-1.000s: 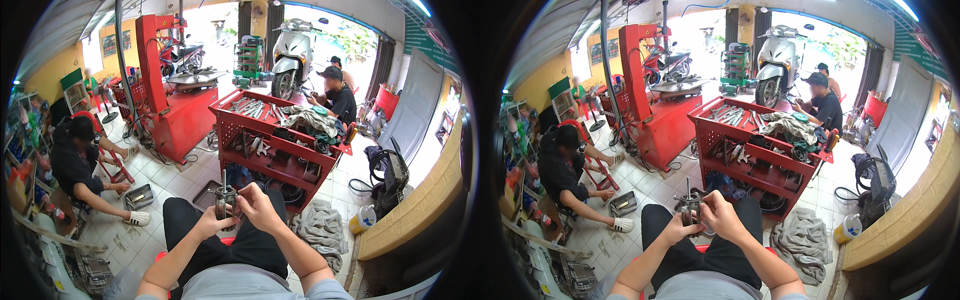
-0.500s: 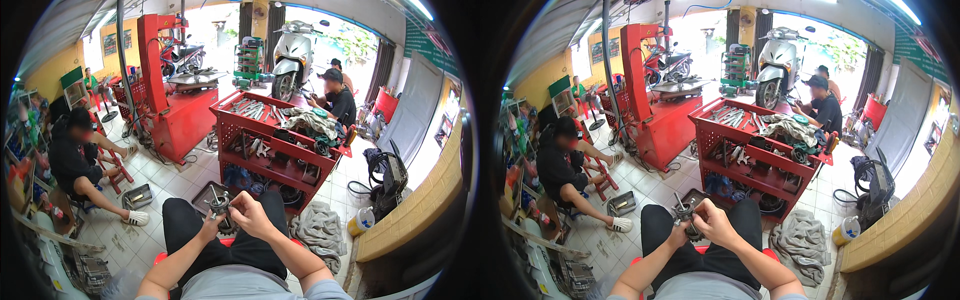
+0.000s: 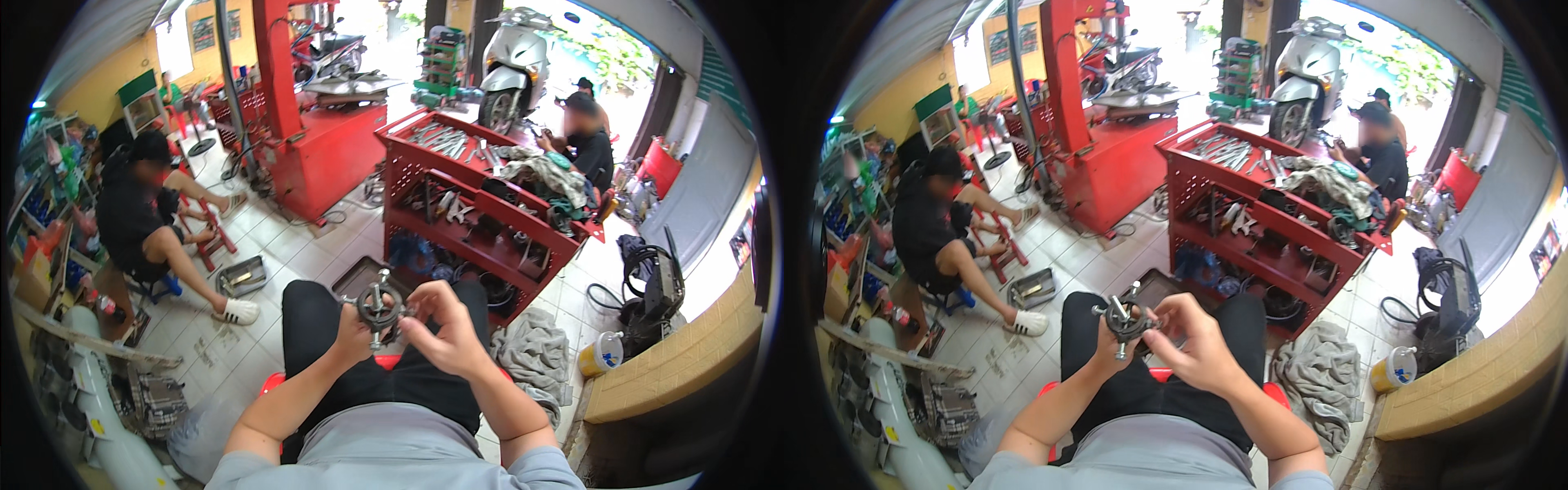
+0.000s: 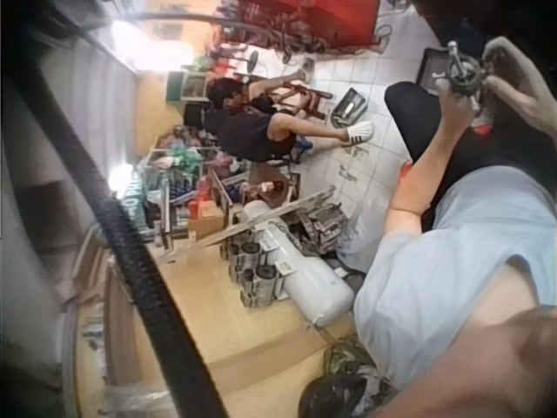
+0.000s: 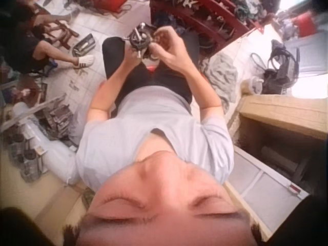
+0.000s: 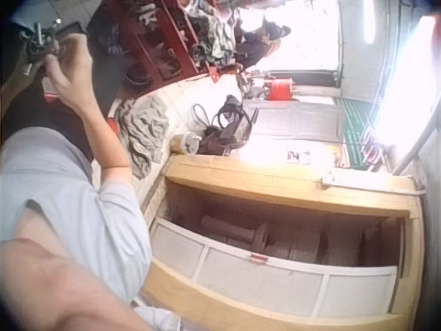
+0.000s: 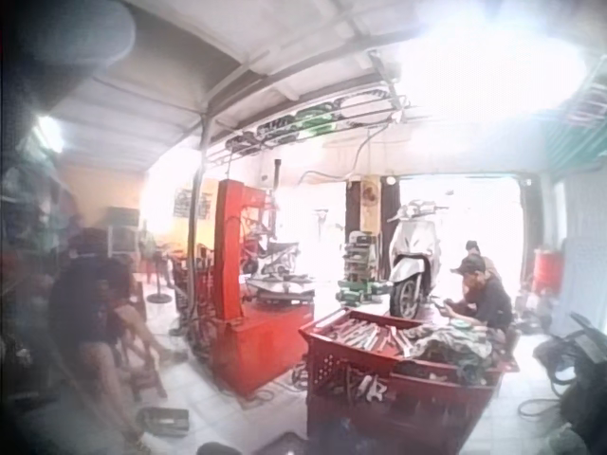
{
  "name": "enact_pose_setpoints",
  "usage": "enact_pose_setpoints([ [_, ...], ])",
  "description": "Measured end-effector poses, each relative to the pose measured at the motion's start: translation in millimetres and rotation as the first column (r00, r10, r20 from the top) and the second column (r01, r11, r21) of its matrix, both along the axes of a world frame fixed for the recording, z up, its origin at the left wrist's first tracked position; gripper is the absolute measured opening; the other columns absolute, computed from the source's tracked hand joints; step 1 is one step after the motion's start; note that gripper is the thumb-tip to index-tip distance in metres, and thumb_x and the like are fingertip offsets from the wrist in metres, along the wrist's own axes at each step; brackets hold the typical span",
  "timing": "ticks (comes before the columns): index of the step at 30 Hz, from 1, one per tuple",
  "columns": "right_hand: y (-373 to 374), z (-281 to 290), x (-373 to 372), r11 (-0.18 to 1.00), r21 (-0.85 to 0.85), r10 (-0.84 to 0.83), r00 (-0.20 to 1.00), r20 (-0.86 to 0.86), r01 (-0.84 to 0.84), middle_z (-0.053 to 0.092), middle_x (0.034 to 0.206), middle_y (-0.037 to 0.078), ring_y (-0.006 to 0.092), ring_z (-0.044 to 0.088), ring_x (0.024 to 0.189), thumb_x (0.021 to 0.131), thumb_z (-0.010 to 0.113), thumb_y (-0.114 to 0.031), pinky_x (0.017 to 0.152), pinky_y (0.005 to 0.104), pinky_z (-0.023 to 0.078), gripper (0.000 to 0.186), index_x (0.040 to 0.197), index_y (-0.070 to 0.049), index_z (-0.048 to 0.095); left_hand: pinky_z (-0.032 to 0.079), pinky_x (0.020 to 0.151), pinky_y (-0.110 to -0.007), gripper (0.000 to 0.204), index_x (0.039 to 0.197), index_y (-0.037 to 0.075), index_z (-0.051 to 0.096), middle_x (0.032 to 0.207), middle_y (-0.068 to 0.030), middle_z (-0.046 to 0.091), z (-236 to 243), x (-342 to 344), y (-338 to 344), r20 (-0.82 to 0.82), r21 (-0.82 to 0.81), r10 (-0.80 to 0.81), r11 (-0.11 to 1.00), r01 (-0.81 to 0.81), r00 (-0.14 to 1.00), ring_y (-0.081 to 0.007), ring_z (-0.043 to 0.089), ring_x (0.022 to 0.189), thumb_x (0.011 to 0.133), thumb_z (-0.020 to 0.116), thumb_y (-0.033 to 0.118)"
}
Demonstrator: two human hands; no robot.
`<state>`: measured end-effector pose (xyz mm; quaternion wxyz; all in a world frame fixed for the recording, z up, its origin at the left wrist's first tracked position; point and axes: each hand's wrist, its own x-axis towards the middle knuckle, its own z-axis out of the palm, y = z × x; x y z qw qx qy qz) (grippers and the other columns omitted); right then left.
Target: The person sits in a workshop and manipulates a small metallic mechanical component, likely a carburetor, using a small tool. They repeatedly insert the tool into the component, rotate it, and adjust the assembly while holding it in their hands.
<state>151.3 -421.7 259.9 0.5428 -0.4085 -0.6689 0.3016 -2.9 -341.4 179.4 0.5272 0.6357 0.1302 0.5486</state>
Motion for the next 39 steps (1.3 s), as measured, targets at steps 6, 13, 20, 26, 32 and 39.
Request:
enact_pose_setpoints([
  [6, -0.4, -3.8, 4.8, 0.966, -0.246, 0.061, 0.996, -0.065, -0.075, 0.059, 0.080, 0.003, 0.0084, 0.054, 0.072, 0.097, 0.057, -0.017, 0.068, 0.0237, 0.046, 0.019, 0.094, 0.002, 0.057, 0.050, 0.066, -0.024, 0.016, 0.090, -0.001, 0.064, 0.082, -0.0047, 0.066, 32.9, -10.6, -7.2, -0.180, 0.047, 0.082, 0.996, -0.075, 0.980, -0.0074, 0.060, 0.074, 0.075, 0.069, 0.002],
  [13, 1.4, 0.3, 0.0, 0.998, 0.058, -0.027, 0.998, 0.049, 0.024, 0.058, 0.077, 0.001, 0.0062, 0.051, 0.068, 0.095, 0.060, -0.015, 0.063, 0.0220, 0.042, 0.017, 0.099, 0.001, 0.057, 0.050, 0.063, -0.026, 0.018, 0.090, 0.001, 0.065, 0.077, -0.0068, 0.068, 35.0, -13.3, -3.0, -0.227, 0.163, 0.197, 0.973, -0.162, 0.954, -0.0086, 0.061, 0.068, 0.073, 0.071, 0.004],
  [20, 0.8, -5.9, 4.2, 0.975, -0.207, 0.048, 0.989, -0.142, -0.077, 0.059, 0.078, 0.000, 0.0058, 0.053, 0.072, 0.094, 0.060, -0.012, 0.065, 0.0216, 0.043, 0.015, 0.100, 0.001, 0.057, 0.050, 0.060, -0.028, 0.020, 0.088, 0.004, 0.064, 0.075, -0.0080, 0.067, 38.6, -13.4, 0.3, -0.240, 0.276, 0.267, 0.941, -0.198, 0.933, -0.0152, 0.063, 0.063, 0.072, 0.074, 0.008],
  [26, 3.2, -8.1, 1.7, 0.998, -0.057, 0.009, 0.994, -0.109, -0.016, 0.060, 0.079, 0.002, 0.0064, 0.054, 0.069, 0.096, 0.057, -0.015, 0.064, 0.0227, 0.045, 0.016, 0.100, 0.001, 0.057, 0.050, 0.062, -0.031, 0.019, 0.085, 0.005, 0.062, 0.076, -0.0082, 0.067, 38.5, -14.7, -0.1, -0.258, 0.322, 0.309, 0.921, -0.220, 0.915, -0.0238, 0.064, 0.065, 0.070, 0.073, 0.006],
  [32, 2.2, -7.2, 9.9, 0.946, -0.293, 0.095, 0.983, -0.160, -0.139, 0.061, 0.077, 0.002, 0.0071, 0.056, 0.069, 0.099, 0.053, -0.020, 0.064, 0.0231, 0.047, 0.023, 0.097, 0.002, 0.059, 0.050, 0.063, -0.032, 0.019, 0.084, 0.006, 0.060, 0.076, -0.0081, 0.067, 37.9, -16.2, 2.5, -0.251, 0.353, 0.322, 0.909, -0.223, 0.913, -0.0260, 0.064, 0.067, 0.069, 0.073, 0.005],
  [39, 4.2, -6.9, 6.3, 0.989, -0.132, -0.072, 0.997, -0.038, 0.067, 0.060, 0.077, 0.002, 0.0072, 0.052, 0.071, 0.089, 0.065, -0.007, 0.068, 0.0236, 0.043, 0.011, 0.096, 0.001, 0.060, 0.049, 0.061, -0.029, 0.021, 0.088, 0.003, 0.062, 0.075, -0.0092, 0.067, 32.8, -13.1, 5.0, -0.253, 0.269, 0.284, 0.939, -0.215, 0.925, -0.0199, 0.065, 0.065, 0.070, 0.072, 0.006],
])
